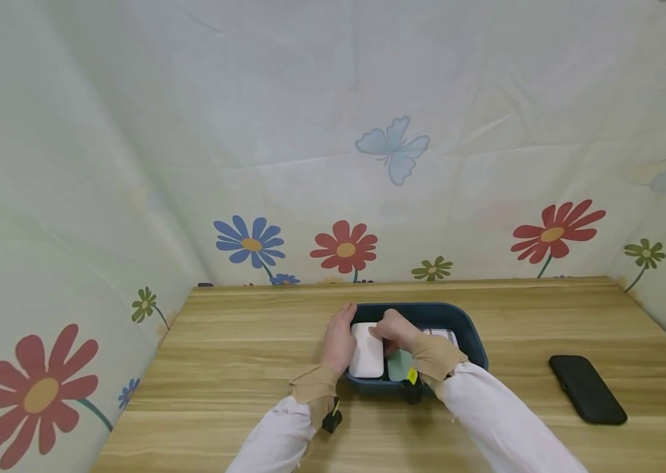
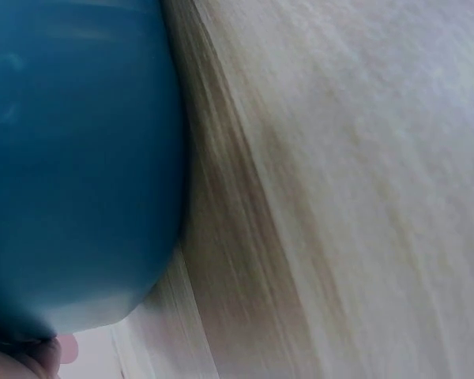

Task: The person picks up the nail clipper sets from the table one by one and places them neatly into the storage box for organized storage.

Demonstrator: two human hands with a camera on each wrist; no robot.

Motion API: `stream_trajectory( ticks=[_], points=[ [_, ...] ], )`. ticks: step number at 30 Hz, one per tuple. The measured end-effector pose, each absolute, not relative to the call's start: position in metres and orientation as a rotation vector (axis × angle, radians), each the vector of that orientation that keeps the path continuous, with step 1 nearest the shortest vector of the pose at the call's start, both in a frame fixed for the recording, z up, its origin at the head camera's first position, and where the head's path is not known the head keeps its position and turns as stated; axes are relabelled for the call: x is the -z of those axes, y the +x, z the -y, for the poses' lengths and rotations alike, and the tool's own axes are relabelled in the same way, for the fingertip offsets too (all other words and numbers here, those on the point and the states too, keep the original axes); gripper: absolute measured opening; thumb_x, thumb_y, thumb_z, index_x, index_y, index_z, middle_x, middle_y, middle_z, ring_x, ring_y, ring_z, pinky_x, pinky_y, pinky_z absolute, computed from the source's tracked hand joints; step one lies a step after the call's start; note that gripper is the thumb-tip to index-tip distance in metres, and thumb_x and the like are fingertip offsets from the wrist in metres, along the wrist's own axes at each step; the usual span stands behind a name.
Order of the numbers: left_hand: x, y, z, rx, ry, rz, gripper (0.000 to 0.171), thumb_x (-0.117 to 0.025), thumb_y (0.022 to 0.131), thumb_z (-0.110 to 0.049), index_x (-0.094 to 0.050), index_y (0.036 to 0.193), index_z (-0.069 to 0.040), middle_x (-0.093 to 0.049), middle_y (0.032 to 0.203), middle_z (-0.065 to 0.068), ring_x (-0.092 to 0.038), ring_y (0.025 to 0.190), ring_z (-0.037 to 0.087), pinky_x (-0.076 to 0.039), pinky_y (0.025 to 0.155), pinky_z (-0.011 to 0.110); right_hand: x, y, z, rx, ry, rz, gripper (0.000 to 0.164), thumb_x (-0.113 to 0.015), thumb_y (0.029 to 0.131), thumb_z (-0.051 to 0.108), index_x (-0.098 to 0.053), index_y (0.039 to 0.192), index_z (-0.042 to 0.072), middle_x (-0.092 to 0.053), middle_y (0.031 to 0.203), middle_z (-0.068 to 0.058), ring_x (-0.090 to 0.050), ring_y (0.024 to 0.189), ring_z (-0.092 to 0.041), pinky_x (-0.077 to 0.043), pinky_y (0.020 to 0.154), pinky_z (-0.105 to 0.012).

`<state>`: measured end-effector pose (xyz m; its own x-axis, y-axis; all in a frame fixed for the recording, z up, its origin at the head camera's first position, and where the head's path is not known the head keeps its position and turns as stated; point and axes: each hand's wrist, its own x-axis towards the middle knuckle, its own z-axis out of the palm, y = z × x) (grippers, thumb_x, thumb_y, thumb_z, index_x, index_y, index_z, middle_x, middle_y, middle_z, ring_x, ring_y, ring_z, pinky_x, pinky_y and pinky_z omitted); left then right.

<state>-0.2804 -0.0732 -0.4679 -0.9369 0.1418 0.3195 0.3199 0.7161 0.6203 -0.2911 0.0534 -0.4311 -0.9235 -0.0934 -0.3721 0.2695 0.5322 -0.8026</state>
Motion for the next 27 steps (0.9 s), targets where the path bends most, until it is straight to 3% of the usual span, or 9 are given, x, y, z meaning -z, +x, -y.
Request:
stream_trajectory(
  ticks=[14, 23, 27],
  points=[
    [0.4709, -0.2823, 0.0747, 1.066, -0.38, 2.66, 0.053, -0.045, 0.076, 0.023, -0.046, 0.127, 0.008, -0.042, 0.131, 0.022, -0.037, 0.12, 0.033, -0.029, 0.098, 0.041, 0.4354, -0.2922, -0.0505, 1.327, 0.106, -2.463, 0.03, -0.059, 0.086, 0.006, -0.05, 0.104, -0.017, -0.055, 0.081, -0.017, -0.059, 0.059, -0.024, -0.053, 0.056, -0.036],
    [0.4706, -0.282, 0.0737, 1.053, -0.383, 2.676, 0.052, -0.045, 0.078, 0.022, -0.046, 0.127, 0.007, -0.042, 0.131, 0.02, -0.037, 0.121, 0.032, -0.029, 0.098, 0.041, 0.4354, -0.2893, -0.0501, 1.345, 0.14, -2.475, 0.038, -0.061, 0.085, 0.008, -0.047, 0.11, -0.018, -0.055, 0.083, -0.017, -0.06, 0.061, -0.024, -0.053, 0.058, -0.036],
    [0.4708, -0.2816, 0.0735, 1.048, -0.387, 2.673, 0.052, -0.045, 0.078, 0.022, -0.046, 0.127, 0.007, -0.042, 0.131, 0.02, -0.037, 0.12, 0.032, -0.029, 0.098, 0.041, 0.4373, -0.2907, -0.0499, 1.295, 0.155, -2.519, 0.033, -0.063, 0.084, 0.01, -0.052, 0.102, -0.014, -0.055, 0.078, -0.016, -0.058, 0.061, -0.024, -0.052, 0.057, -0.034]
  ],
)
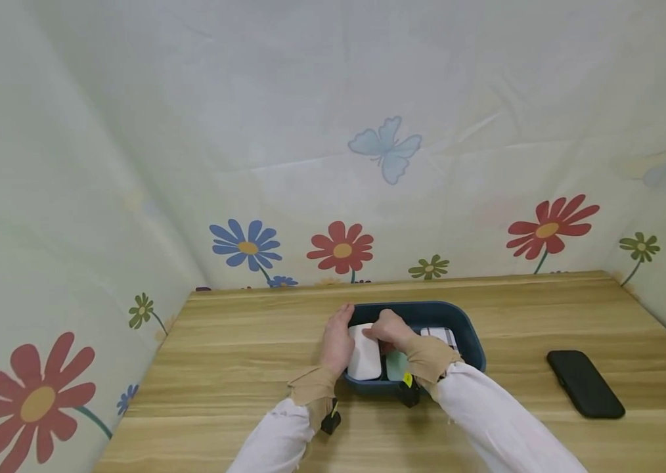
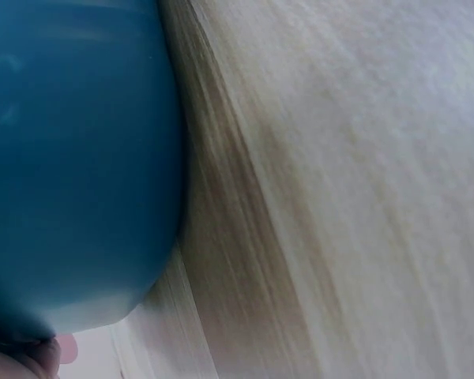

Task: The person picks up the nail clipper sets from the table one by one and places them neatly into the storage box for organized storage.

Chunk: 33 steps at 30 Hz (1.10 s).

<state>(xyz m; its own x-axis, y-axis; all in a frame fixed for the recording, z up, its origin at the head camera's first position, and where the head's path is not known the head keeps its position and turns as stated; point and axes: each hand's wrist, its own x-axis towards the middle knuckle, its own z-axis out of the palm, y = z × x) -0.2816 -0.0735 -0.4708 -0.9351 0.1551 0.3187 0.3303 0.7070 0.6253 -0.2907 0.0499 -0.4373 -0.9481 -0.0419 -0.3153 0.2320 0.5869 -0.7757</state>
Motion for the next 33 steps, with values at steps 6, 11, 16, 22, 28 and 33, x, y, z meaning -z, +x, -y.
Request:
stream_trajectory(
  ticks=[6, 11, 16, 22, 28, 33],
  points=[
    [0.47, -0.282, 0.073, 1.053, -0.373, 2.683, 0.054, -0.046, 0.077, 0.023, -0.046, 0.128, 0.006, -0.041, 0.132, 0.02, -0.036, 0.121, 0.032, -0.029, 0.099, 0.041, 0.438, -0.294, -0.049, 1.193, 0.189, -2.59, 0.027, -0.067, 0.082, 0.016, -0.058, 0.088, -0.008, -0.055, 0.069, -0.013, -0.054, 0.056, -0.022, -0.05, 0.052, -0.03],
    [0.47, -0.282, 0.074, 1.039, -0.367, 2.691, 0.055, -0.048, 0.076, 0.023, -0.046, 0.128, 0.006, -0.042, 0.132, 0.02, -0.037, 0.12, 0.032, -0.029, 0.098, 0.041, 0.439, -0.294, -0.05, 1.146, 0.167, -2.627, 0.024, -0.068, 0.081, 0.02, -0.06, 0.074, -0.002, -0.051, 0.059, -0.007, -0.048, 0.049, -0.017, -0.044, 0.046, -0.024],
    [0.469, -0.281, 0.074, 1.023, -0.389, 2.673, 0.053, -0.047, 0.076, 0.023, -0.047, 0.126, 0.007, -0.043, 0.13, 0.021, -0.038, 0.119, 0.033, -0.03, 0.098, 0.041, 0.44, -0.295, -0.051, 1.176, 0.133, -2.621, 0.03, -0.069, 0.08, 0.018, -0.056, 0.058, 0.004, -0.043, 0.051, -0.002, -0.043, 0.044, -0.014, -0.041, 0.043, -0.022],
    [0.469, -0.281, 0.073, 1.024, -0.387, 2.669, 0.052, -0.046, 0.077, 0.023, -0.047, 0.126, 0.007, -0.043, 0.13, 0.02, -0.039, 0.119, 0.033, -0.03, 0.098, 0.041, 0.442, -0.295, -0.052, 1.194, 0.127, -2.591, 0.026, -0.07, 0.079, 0.013, -0.057, 0.059, 0.003, -0.048, 0.051, -0.004, -0.049, 0.041, -0.012, -0.046, 0.045, -0.022],
    [0.47, -0.282, 0.073, 1.028, -0.374, 2.679, 0.052, -0.046, 0.077, 0.023, -0.047, 0.127, 0.006, -0.042, 0.131, 0.02, -0.038, 0.12, 0.032, -0.03, 0.098, 0.041, 0.436, -0.291, -0.052, 1.144, 0.117, -2.622, 0.028, -0.069, 0.08, 0.013, -0.055, 0.058, 0.004, -0.049, 0.05, -0.005, -0.051, 0.04, -0.014, -0.047, 0.044, -0.023],
    [0.471, -0.283, 0.073, 1.022, -0.374, 2.68, 0.052, -0.047, 0.077, 0.023, -0.047, 0.127, 0.007, -0.043, 0.13, 0.02, -0.038, 0.119, 0.032, -0.03, 0.098, 0.04, 0.433, -0.289, -0.05, 1.085, 0.118, -2.642, 0.023, -0.068, 0.081, 0.014, -0.059, 0.064, 0.001, -0.052, 0.057, -0.007, -0.055, 0.046, -0.017, -0.05, 0.048, -0.026]
  ],
)
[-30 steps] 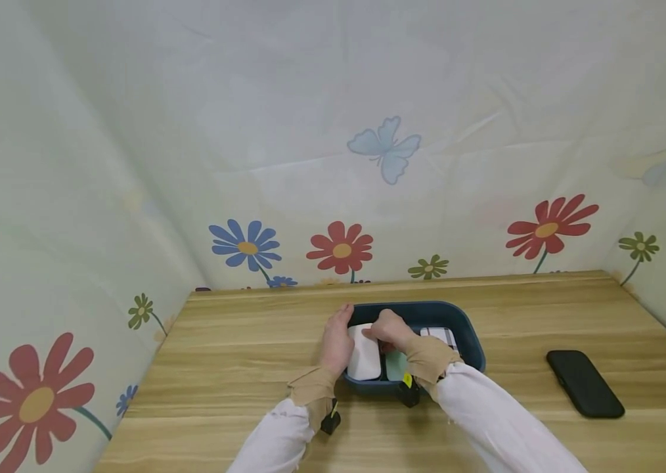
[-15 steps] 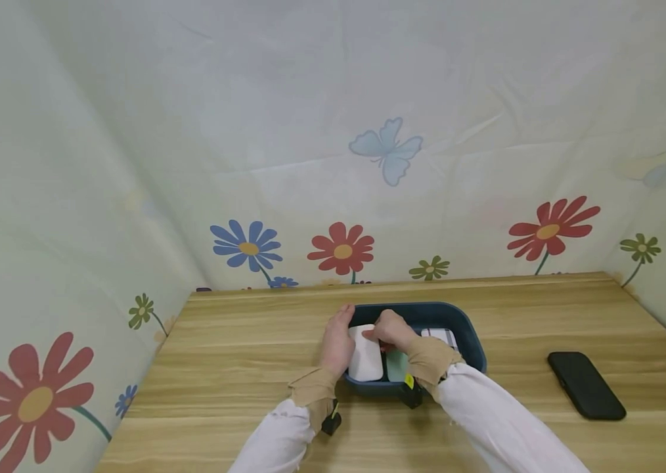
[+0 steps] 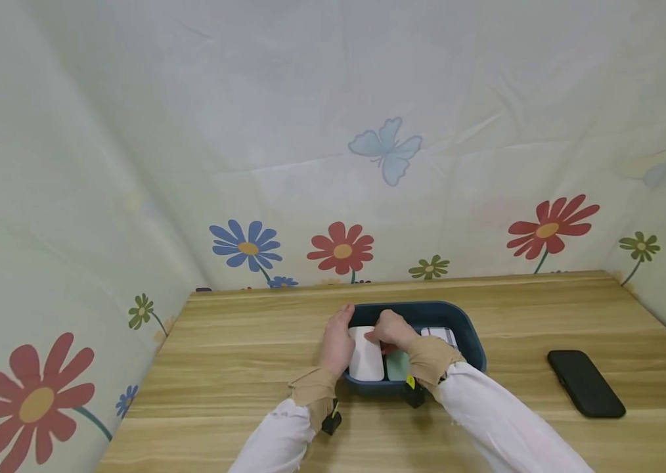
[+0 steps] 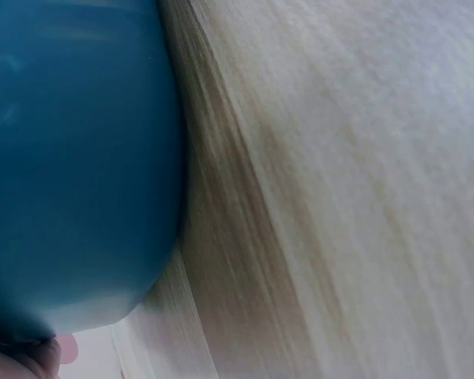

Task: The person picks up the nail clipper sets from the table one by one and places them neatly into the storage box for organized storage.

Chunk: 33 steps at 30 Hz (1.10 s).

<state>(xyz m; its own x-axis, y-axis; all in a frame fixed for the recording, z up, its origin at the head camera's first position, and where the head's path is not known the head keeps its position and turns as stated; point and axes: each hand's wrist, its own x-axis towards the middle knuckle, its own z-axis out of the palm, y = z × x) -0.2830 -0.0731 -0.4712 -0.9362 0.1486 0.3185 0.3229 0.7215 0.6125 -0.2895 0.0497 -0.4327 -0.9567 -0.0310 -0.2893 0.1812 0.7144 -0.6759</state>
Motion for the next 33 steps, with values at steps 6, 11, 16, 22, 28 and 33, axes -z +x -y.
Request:
stream_trajectory(
  ticks=[6, 11, 16, 22, 28, 33],
  points=[
    [0.471, -0.283, 0.073, 1.001, -0.372, 2.684, 0.054, -0.047, 0.075, 0.023, -0.047, 0.126, 0.006, -0.044, 0.13, 0.02, -0.039, 0.119, 0.033, -0.031, 0.098, 0.039, 0.429, -0.289, -0.049, 1.042, 0.122, -2.64, 0.02, -0.066, 0.082, 0.015, -0.062, 0.083, -0.005, -0.056, 0.065, -0.011, -0.058, 0.053, -0.02, -0.051, 0.052, -0.028],
    [0.472, -0.284, 0.073, 0.998, -0.381, 2.676, 0.054, -0.047, 0.075, 0.024, -0.048, 0.126, 0.007, -0.044, 0.129, 0.02, -0.039, 0.118, 0.033, -0.031, 0.098, 0.04, 0.425, -0.288, -0.053, 1.069, 0.098, -2.611, 0.023, -0.064, 0.083, 0.014, -0.06, 0.09, -0.008, -0.057, 0.069, -0.012, -0.059, 0.057, -0.022, -0.052, 0.054, -0.03],
    [0.472, -0.284, 0.073, 0.99, -0.382, 2.672, 0.054, -0.048, 0.075, 0.023, -0.047, 0.127, 0.006, -0.043, 0.13, 0.02, -0.039, 0.118, 0.033, -0.031, 0.097, 0.04, 0.42, -0.29, -0.06, 1.114, 0.117, -2.611, 0.033, -0.065, 0.083, 0.016, -0.054, 0.1, -0.01, -0.056, 0.076, -0.013, -0.059, 0.063, -0.024, -0.052, 0.057, -0.031],
    [0.473, -0.284, 0.073, 0.985, -0.39, 2.659, 0.053, -0.049, 0.076, 0.023, -0.048, 0.126, 0.007, -0.044, 0.129, 0.021, -0.04, 0.117, 0.034, -0.032, 0.097, 0.041, 0.412, -0.288, -0.072, 1.184, 0.105, -2.563, 0.032, -0.065, 0.084, 0.016, -0.054, 0.1, -0.01, -0.056, 0.09, -0.015, -0.058, 0.077, -0.027, -0.052, 0.064, -0.034],
    [0.473, -0.282, 0.072, 0.985, -0.397, 2.646, 0.051, -0.048, 0.077, 0.022, -0.048, 0.126, 0.007, -0.044, 0.129, 0.021, -0.04, 0.118, 0.034, -0.031, 0.097, 0.041, 0.402, -0.284, -0.084, 1.224, 0.042, -2.526, 0.031, -0.062, 0.086, 0.018, -0.056, 0.097, -0.01, -0.057, 0.092, -0.018, -0.056, 0.074, -0.025, -0.051, 0.065, -0.033],
    [0.473, -0.282, 0.072, 0.995, -0.375, 2.674, 0.052, -0.048, 0.078, 0.022, -0.046, 0.127, 0.006, -0.043, 0.13, 0.02, -0.039, 0.119, 0.033, -0.03, 0.098, 0.041, 0.395, -0.282, -0.096, 1.225, 0.032, -2.539, 0.028, -0.062, 0.086, 0.02, -0.057, 0.091, -0.007, -0.055, 0.078, -0.013, -0.054, 0.068, -0.023, -0.05, 0.064, -0.032]
  ],
)
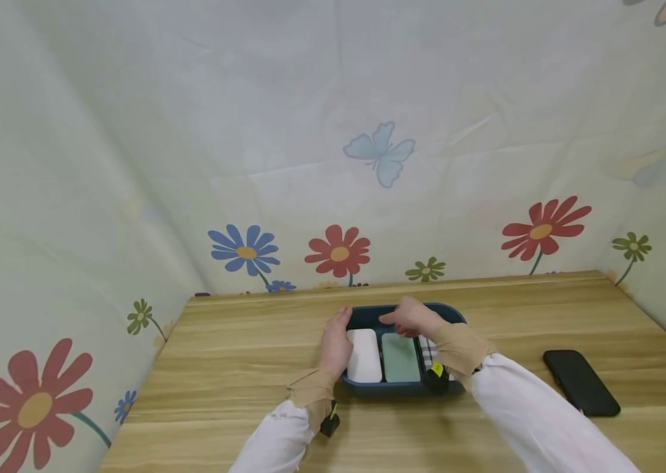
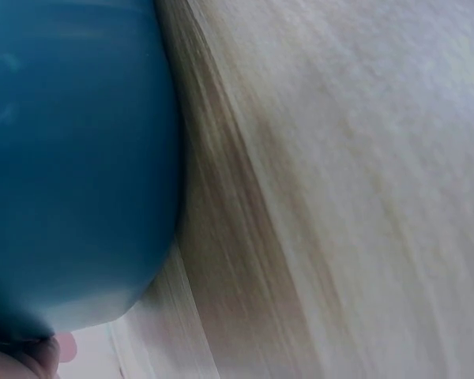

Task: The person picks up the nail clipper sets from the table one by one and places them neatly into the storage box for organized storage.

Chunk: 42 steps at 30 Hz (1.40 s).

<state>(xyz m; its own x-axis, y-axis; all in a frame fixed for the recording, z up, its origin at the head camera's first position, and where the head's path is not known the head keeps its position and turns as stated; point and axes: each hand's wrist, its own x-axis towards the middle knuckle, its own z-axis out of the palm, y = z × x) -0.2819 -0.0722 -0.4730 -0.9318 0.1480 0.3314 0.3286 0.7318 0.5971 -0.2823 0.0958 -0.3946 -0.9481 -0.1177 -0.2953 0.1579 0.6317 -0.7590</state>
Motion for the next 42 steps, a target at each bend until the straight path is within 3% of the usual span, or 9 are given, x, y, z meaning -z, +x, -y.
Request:
stream_trajectory(
  ticks=[13, 21, 42],
  points=[
    [0.475, -0.282, 0.072, 0.996, -0.388, 2.646, 0.052, -0.047, 0.077, 0.024, -0.046, 0.126, 0.008, -0.043, 0.13, 0.021, -0.039, 0.119, 0.033, -0.03, 0.098, 0.041, 0.383, -0.279, -0.131, 1.317, -0.016, -2.522, 0.049, -0.059, 0.087, 0.021, -0.045, 0.117, -0.015, -0.055, 0.102, -0.024, -0.056, 0.089, -0.035, -0.047, 0.076, -0.041],
    [0.473, -0.281, 0.071, 0.993, -0.372, 2.653, 0.052, -0.046, 0.077, 0.023, -0.047, 0.127, 0.007, -0.044, 0.13, 0.02, -0.038, 0.12, 0.032, -0.029, 0.098, 0.04, 0.383, -0.278, -0.147, 1.316, -0.008, -2.517, 0.049, -0.057, 0.089, 0.021, -0.042, 0.118, -0.016, -0.053, 0.109, -0.027, -0.054, 0.094, -0.034, -0.045, 0.08, -0.043],
    [0.473, -0.279, 0.071, 1.03, -0.388, 2.637, 0.052, -0.044, 0.077, 0.025, -0.047, 0.126, 0.008, -0.043, 0.129, 0.022, -0.039, 0.119, 0.034, -0.03, 0.098, 0.042, 0.375, -0.272, -0.185, 1.333, 0.005, -2.526, 0.046, -0.053, 0.091, 0.017, -0.041, 0.114, -0.02, -0.052, 0.104, -0.032, -0.051, 0.094, -0.041, -0.045, 0.081, -0.044]
  ],
)
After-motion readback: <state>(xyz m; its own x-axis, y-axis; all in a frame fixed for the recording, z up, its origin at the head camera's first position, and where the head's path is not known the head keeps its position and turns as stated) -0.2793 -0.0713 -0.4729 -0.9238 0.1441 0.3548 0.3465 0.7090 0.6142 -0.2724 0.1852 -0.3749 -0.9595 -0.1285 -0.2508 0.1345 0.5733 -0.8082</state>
